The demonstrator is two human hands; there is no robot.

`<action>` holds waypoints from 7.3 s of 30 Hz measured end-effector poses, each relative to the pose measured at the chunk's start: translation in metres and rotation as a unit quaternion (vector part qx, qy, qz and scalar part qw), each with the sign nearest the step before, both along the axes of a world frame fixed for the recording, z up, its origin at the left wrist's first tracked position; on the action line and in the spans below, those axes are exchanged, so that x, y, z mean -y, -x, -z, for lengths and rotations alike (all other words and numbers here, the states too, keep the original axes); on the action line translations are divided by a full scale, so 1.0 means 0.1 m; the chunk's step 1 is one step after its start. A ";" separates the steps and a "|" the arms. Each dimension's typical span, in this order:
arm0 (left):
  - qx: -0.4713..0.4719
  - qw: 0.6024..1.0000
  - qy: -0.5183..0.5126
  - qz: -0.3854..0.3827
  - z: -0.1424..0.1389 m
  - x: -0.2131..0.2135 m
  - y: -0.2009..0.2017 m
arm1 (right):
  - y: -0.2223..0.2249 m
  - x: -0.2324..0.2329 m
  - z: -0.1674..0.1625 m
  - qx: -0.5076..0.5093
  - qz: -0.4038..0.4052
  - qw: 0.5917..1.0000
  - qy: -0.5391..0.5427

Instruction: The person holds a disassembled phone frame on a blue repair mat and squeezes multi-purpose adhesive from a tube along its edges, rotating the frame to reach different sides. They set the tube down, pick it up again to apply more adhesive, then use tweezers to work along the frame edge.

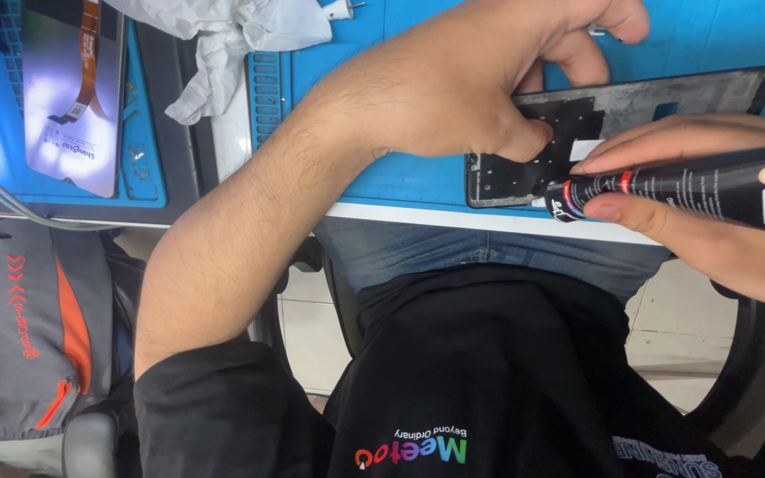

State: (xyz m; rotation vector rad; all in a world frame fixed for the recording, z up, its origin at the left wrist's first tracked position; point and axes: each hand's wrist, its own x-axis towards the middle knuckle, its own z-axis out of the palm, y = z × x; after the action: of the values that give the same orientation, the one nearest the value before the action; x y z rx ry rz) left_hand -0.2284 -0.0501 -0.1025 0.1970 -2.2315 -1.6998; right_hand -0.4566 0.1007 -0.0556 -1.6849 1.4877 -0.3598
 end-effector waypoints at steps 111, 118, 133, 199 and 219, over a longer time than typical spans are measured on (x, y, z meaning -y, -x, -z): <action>0.166 0.971 -0.170 -0.006 -0.60 -0.01 0.24 | 0.91 -0.31 0.13 -0.039 0.071 0.996 -0.027; 0.135 0.984 -0.117 0.003 -0.57 -0.01 0.25 | 1.09 -0.35 0.21 -0.029 0.084 0.994 -0.067; 0.172 0.974 -0.148 -0.017 -0.64 -0.05 0.31 | 1.31 -0.31 0.10 -0.009 0.037 0.999 -0.033; -0.197 0.815 -0.495 -0.228 -0.78 -1.99 -0.58 | -0.47 -0.78 -0.16 -0.086 -0.156 0.814 0.553; -0.207 0.799 -0.467 -0.318 -0.11 -0.52 -1.49 | -0.30 0.77 0.02 -0.196 -0.283 0.886 0.310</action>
State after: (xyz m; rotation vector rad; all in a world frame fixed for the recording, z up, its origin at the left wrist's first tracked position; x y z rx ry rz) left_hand -0.0793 0.0017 -0.0914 0.6361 -0.7195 -1.9864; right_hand -0.4263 0.0240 -0.0578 -2.7447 1.1131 -0.1814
